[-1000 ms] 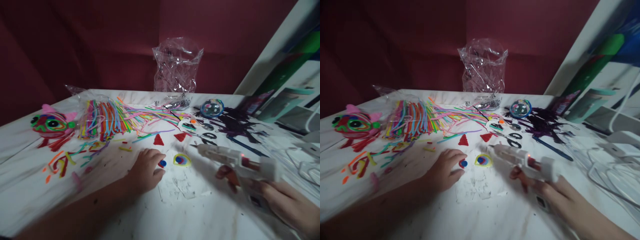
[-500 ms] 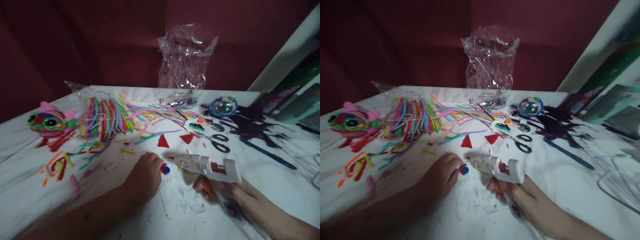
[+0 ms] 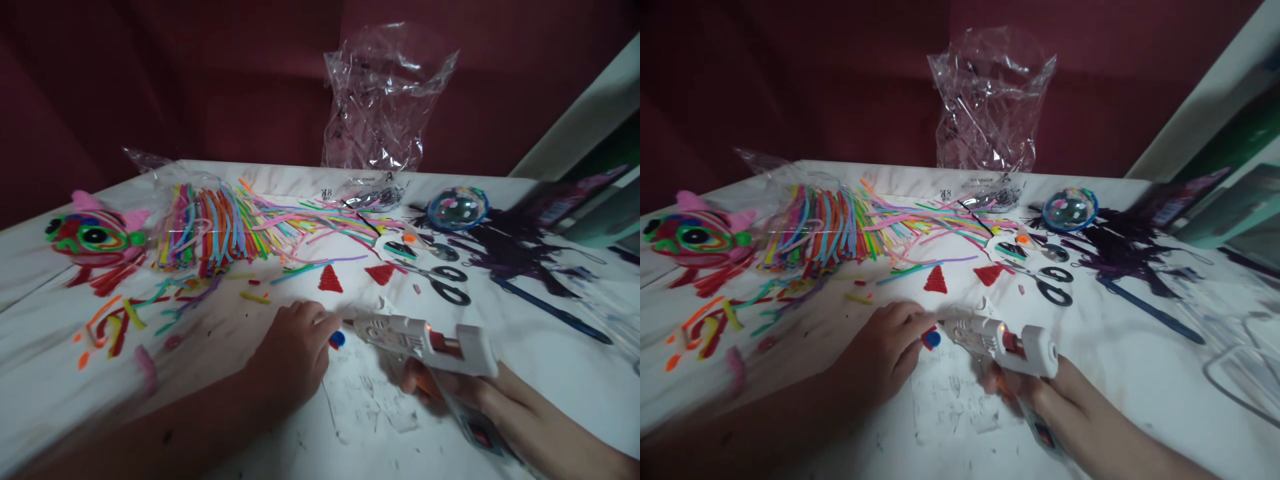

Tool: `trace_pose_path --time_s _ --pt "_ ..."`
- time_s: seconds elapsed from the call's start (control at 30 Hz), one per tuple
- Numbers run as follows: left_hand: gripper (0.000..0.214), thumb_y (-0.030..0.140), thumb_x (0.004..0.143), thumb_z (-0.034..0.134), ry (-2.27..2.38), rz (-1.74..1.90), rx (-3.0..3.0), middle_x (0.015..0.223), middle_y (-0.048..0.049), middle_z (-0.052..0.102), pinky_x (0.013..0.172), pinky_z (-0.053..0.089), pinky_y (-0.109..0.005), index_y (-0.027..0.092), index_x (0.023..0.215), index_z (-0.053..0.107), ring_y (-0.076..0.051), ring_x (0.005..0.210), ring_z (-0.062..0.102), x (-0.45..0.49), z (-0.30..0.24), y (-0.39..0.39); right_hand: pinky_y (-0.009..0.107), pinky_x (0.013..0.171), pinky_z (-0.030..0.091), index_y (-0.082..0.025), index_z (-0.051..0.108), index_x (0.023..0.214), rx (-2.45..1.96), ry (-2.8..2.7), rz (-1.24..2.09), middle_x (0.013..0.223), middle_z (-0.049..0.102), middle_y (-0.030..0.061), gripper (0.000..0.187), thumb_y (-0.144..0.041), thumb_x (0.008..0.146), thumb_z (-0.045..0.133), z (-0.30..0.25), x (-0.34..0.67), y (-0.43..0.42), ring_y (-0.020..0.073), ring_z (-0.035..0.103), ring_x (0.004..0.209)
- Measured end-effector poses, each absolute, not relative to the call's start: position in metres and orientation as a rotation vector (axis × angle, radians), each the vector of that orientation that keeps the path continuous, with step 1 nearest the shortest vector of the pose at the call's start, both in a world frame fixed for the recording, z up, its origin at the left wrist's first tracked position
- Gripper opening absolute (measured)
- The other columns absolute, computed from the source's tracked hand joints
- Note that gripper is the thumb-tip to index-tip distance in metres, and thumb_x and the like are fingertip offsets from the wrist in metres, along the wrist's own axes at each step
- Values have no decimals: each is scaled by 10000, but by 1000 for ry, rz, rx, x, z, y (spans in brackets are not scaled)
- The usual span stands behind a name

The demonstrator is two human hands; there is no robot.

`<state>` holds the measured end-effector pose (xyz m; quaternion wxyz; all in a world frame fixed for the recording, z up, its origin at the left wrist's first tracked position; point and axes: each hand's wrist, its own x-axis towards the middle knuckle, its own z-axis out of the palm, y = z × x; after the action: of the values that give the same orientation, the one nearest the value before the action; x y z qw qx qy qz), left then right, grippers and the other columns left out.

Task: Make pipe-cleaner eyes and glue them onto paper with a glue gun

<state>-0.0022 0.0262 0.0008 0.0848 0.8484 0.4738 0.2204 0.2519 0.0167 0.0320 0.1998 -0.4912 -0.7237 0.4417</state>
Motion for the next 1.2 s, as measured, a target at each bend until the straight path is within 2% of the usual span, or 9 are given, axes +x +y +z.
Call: trace_pose_path --time_s 0.1,0.23,0.47,0.53,0.63,0.77,0.87,1.0,1.2 --pt "153 126 787 525 1448 721 2446 951 -93 581 798 449 -398 149 916 605 -238 900 524 -2 -1 28 274 476 498 -235 689 798 -1364 -1980 1263 668 596 38 499 -592 859 345 29 254 16 204 553 565" --pt "27 120 755 547 1502 828 2345 844 -83 583 732 451 -363 135 757 570 -215 809 531 -3 -5 31 294 536 515 -238 703 842 -1400 -1909 1243 697 629 39 456 -549 862 370 23 257 15 214 573 600" --pt "316 146 738 608 1373 780 2460 994 -75 596 833 398 -408 167 1052 579 -237 938 522 2 -8 29 292 486 497 -243 702 872 -1461 -1814 1249 703 637 39 452 -575 833 398 23 258 16 219 571 578" --pt "240 187 740 623 1375 727 2479 979 -72 586 828 395 -410 175 980 608 -240 930 515 4 -7 30 301 513 513 -238 699 885 -1460 -1835 1262 725 651 44 470 -580 842 379 24 257 16 227 590 602" --pt "124 128 744 559 1437 666 2457 913 -75 576 793 408 -389 155 853 613 -230 884 510 4 -5 32 316 576 536 -226 699 861 -1426 -1898 1238 730 659 50 500 -580 860 346 24 255 14 241 619 661" --pt "170 35 714 481 1485 632 2410 884 -76 563 764 432 -350 141 804 578 -214 863 501 1 -1 32 293 581 550 -245 708 829 -1342 -1962 1245 732 678 40 439 -552 852 394 26 252 12 226 631 656" --pt "149 57 755 461 1568 509 2457 877 -83 562 760 442 -367 140 804 575 -224 854 497 1 4 29 264 590 552 -255 713 869 -1287 -1994 1262 777 691 35 358 -483 852 437 29 250 12 210 637 671" --pt "83 148 793 512 1691 330 2490 872 -92 570 768 451 -400 135 821 588 -245 855 502 1 11 25 231 514 517 -237 697 825 -1310 -1991 1273 704 643 22 310 -417 850 446 31 247 12 185 596 614" --pt "55 136 785 548 1675 267 2521 879 -92 581 762 465 -397 134 822 589 -247 859 516 1 16 24 220 415 404 -225 652 755 -1400 -1789 1312 596 514 -9 339 -469 845 435 30 236 9 147 461 507"
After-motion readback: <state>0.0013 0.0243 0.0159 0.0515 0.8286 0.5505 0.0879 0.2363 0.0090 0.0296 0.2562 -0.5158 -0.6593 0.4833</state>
